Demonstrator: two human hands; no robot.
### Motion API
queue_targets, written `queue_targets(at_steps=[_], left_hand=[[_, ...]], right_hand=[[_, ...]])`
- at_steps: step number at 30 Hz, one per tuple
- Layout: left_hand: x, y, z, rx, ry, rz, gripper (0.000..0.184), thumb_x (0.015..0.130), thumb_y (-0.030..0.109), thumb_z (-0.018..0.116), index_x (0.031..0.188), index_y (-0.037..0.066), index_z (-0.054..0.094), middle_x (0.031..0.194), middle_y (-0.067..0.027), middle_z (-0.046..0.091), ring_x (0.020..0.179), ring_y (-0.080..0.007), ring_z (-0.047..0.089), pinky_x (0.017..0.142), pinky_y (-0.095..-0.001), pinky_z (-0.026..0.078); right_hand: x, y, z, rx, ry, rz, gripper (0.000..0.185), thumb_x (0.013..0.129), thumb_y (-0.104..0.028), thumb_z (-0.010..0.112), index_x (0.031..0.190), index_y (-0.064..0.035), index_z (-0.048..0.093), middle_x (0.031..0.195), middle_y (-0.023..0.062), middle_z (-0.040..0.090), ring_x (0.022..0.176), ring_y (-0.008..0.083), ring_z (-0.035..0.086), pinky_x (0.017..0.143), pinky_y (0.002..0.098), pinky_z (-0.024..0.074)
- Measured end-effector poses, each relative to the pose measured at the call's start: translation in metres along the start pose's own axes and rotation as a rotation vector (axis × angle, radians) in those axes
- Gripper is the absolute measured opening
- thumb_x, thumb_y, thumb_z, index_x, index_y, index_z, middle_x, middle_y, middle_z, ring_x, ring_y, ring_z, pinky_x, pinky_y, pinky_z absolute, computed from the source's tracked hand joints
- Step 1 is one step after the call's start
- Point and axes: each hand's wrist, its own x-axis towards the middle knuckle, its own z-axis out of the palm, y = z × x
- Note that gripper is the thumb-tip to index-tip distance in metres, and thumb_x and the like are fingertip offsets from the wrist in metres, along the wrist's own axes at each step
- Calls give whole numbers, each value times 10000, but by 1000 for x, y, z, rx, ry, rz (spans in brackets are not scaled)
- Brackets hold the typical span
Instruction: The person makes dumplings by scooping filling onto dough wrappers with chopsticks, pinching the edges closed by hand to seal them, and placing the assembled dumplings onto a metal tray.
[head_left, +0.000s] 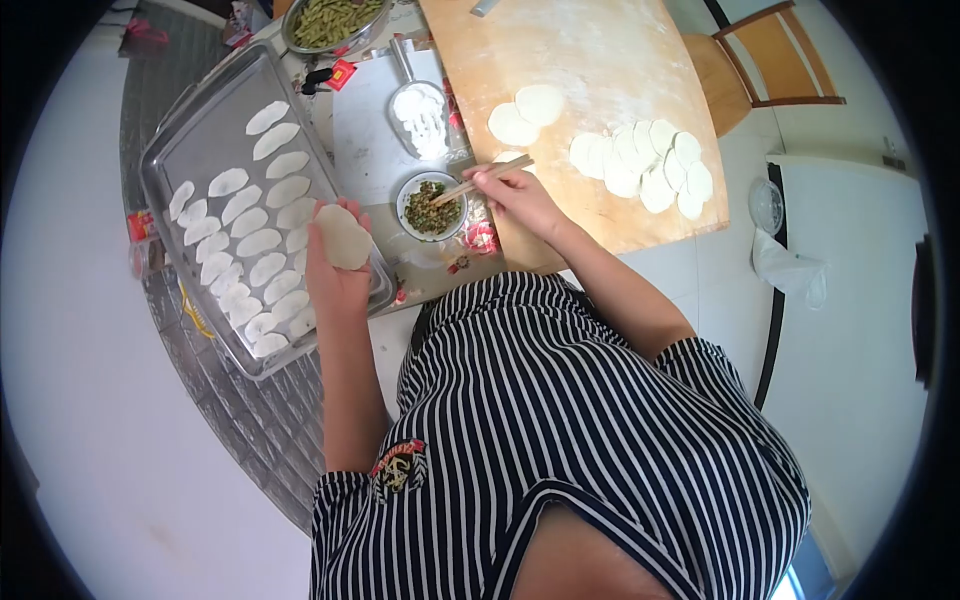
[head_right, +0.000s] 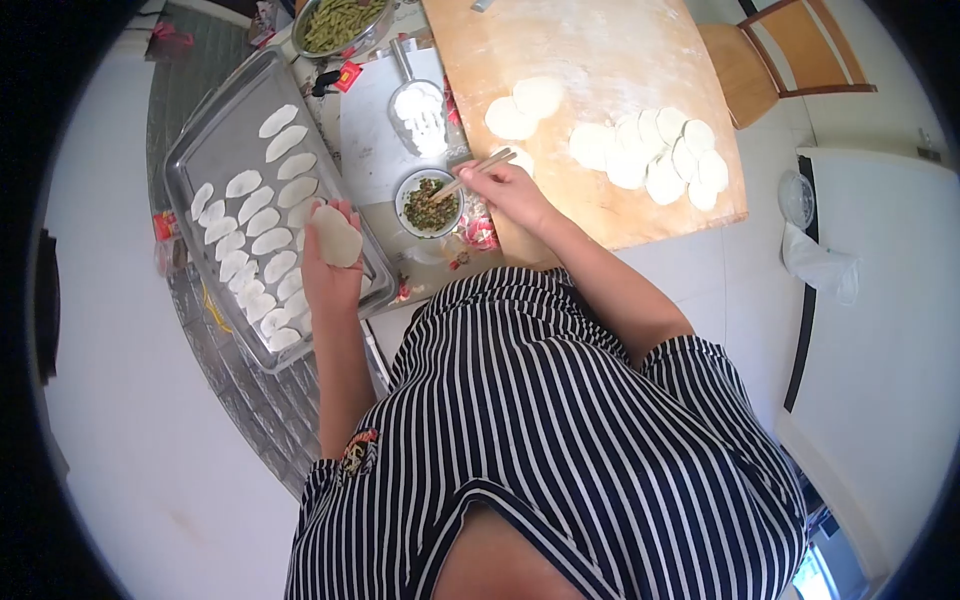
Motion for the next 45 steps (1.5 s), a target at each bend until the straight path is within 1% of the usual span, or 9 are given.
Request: queue_targets(at_steps=[2, 3, 6, 10, 16, 22, 32, 35, 45], left_hand=[[-6, -1, -17, -24, 23, 3, 408, 1042, 235, 382, 1397, 36, 391, 1332, -167, 503, 1255, -306, 499, 1061, -445, 431], [-9, -2, -26, -15, 43, 1, 404, 1041, 235, 384, 1391, 33, 397, 1329, -172, 503, 1250, -307, 502, 1059, -443, 433], [-16, -5, -43, -22, 109, -8, 396, 1040, 235, 385, 1377, 28, 409, 1325, -177, 505, 1241, -309, 508, 1055, -440, 439], [-19, -10, -64, -71, 139, -30, 383, 1038, 223, 388, 1365, 26, 419, 1319, -173, 511, 1227, -311, 517, 1041, -435, 451], [-19, -20, -68, -34, 142, -11, 412, 1019, 216, 416, 1360, -16, 395, 1232, -195, 550, 1177, -332, 553, 1000, -428, 478], [-15, -19, -65, 4, 125, -35, 445, 1016, 235, 434, 1372, -27, 384, 1267, -197, 539, 1210, -326, 532, 1042, -427, 437], [-8, -17, -76, -62, 99, -62, 399, 1028, 221, 398, 1349, -15, 414, 1277, -204, 530, 1183, -326, 541, 1005, -440, 471], [-8, -15, -72, -19, 126, -61, 450, 1027, 236, 399, 1395, -21, 368, 1295, -202, 525, 1227, -338, 516, 1038, -433, 435], [3, -17, -85, 78, 86, -58, 390, 1024, 239, 402, 1237, -72, 504, 1188, -194, 609, 1105, -283, 602, 939, -390, 499]], right_hand=[[7, -1, 13, -319, -18, -300, 282, 921, -287, 653, 1065, -50, 703, 852, 11, 591, 764, 86, 545, 698, 235, 457], [0, -10, 19, -384, 9, -279, 265, 921, -277, 651, 959, -21, 709, 906, 12, 615, 800, 103, 565, 746, 251, 468], [-19, -42, 22, -584, 48, -148, 256, 917, -269, 654, 920, -16, 693, 959, 21, 628, 815, 107, 574, 750, 249, 472], [-37, -49, 23, -423, 59, 22, 237, 950, -218, 605, 933, 7, 678, 899, 54, 646, 802, 115, 608, 773, 243, 488], [-46, -45, 15, -51, 158, 12, 223, 953, -171, 610, 1026, 32, 667, 950, 86, 676, 812, 120, 652, 752, 234, 550], [-40, -33, 18, -134, 216, 25, 263, 941, -164, 627, 1097, 43, 666, 881, 87, 702, 731, 97, 654, 699, 217, 550], [-18, -9, 10, -106, 224, 7, 273, 940, -164, 625, 1071, 72, 662, 898, 107, 701, 744, 120, 667, 689, 213, 553], [-16, -6, 3, -32, 196, -3, 260, 947, -149, 608, 1065, 77, 660, 911, 122, 700, 779, 146, 681, 712, 227, 569], [-19, 9, -13, 121, 213, 60, 293, 982, -157, 542, 1130, 87, 608, 1004, 149, 677, 842, 200, 693, 786, 266, 585]])
